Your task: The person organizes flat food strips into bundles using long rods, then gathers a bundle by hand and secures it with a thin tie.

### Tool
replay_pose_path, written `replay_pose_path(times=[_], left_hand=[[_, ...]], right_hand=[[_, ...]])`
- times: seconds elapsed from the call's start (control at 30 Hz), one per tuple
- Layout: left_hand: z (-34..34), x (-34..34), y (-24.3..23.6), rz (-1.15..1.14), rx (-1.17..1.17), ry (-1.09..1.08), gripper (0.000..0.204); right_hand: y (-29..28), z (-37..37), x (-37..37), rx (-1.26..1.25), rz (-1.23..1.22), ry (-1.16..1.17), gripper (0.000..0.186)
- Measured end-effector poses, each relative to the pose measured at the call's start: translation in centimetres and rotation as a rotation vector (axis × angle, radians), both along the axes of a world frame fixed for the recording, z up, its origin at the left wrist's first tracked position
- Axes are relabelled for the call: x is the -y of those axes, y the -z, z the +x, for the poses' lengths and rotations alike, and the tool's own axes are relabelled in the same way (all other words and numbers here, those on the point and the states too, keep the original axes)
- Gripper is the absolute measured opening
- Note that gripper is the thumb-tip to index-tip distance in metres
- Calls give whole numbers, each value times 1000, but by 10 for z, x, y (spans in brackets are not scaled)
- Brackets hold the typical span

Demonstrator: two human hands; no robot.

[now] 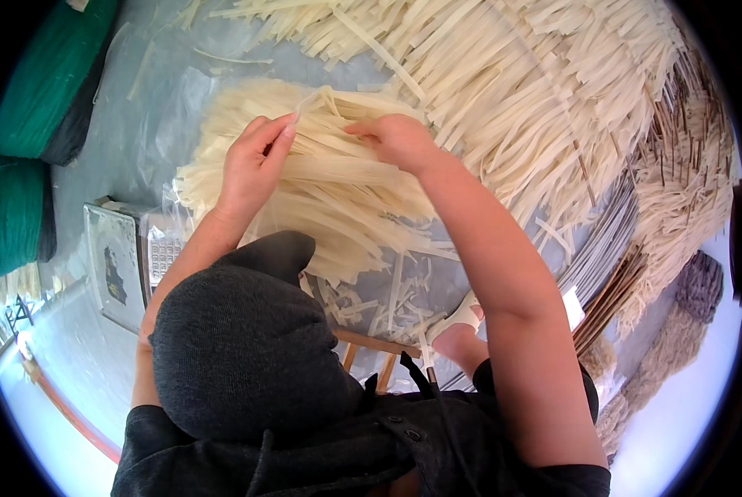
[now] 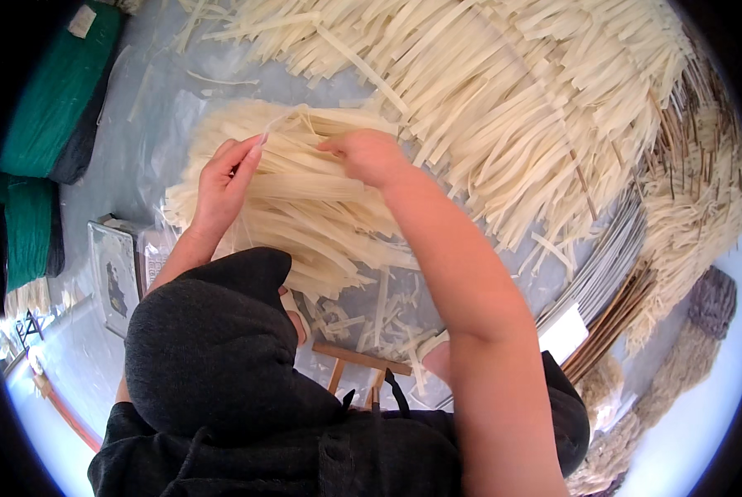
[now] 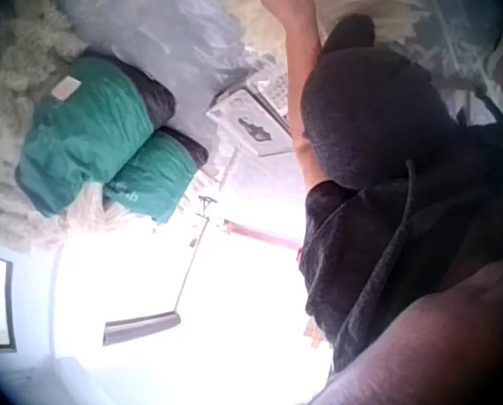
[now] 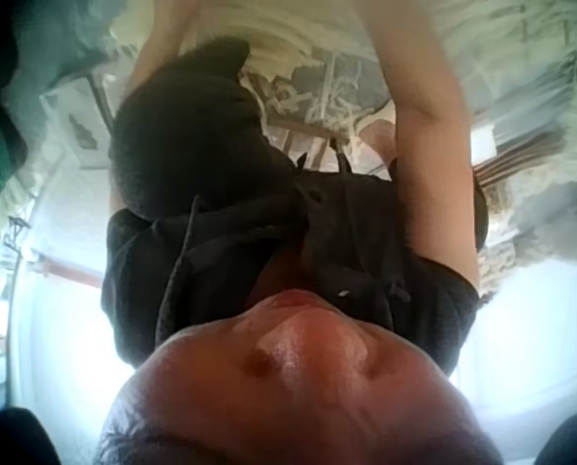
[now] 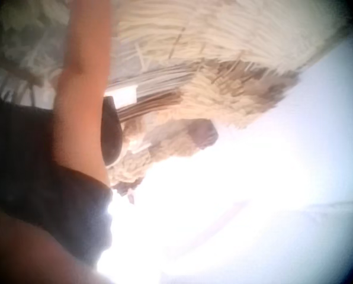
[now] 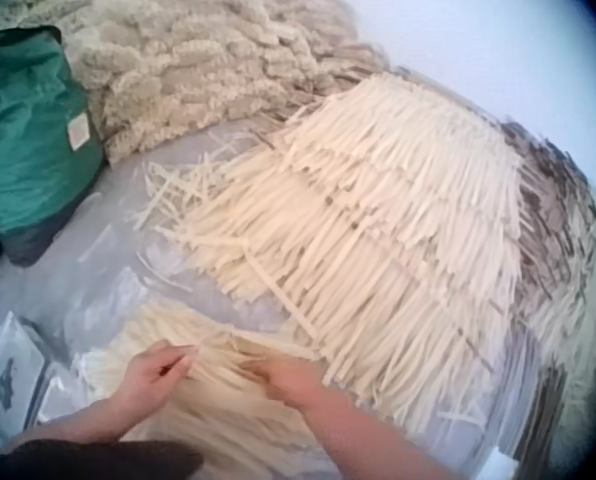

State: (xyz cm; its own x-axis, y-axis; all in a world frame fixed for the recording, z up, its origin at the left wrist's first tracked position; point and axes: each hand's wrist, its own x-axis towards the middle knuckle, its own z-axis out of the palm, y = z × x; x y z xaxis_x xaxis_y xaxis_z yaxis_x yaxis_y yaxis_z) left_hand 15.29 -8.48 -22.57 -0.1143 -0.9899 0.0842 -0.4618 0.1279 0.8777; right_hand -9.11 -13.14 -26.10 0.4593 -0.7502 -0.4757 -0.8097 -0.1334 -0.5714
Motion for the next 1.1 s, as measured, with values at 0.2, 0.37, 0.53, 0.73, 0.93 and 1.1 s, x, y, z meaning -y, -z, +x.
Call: replay_pose_path(times=[0.2,0.37,0.53,0.73,0.93,1.1], left_hand=[[-3,11,-17,-31,223,17,23],[2,11,4,113,59,-33,22],[-6,10,-12,47,136,-30,22],[-4,12,10,-41,139,26,23],[-5,10,8,140,203,39,25],[-11,9,2,211,150,77,26]], right_hand=[[-21,26,3,-286,-247,-127,43],[-24,18,14,-204,-117,43,53],[-24,66,-12,93,145,80,55],[-10,81,-19,280,-258,22,46],[11,-76,-36,457,49,1012,48],[81,-46,-93,725,401,1194,55]])
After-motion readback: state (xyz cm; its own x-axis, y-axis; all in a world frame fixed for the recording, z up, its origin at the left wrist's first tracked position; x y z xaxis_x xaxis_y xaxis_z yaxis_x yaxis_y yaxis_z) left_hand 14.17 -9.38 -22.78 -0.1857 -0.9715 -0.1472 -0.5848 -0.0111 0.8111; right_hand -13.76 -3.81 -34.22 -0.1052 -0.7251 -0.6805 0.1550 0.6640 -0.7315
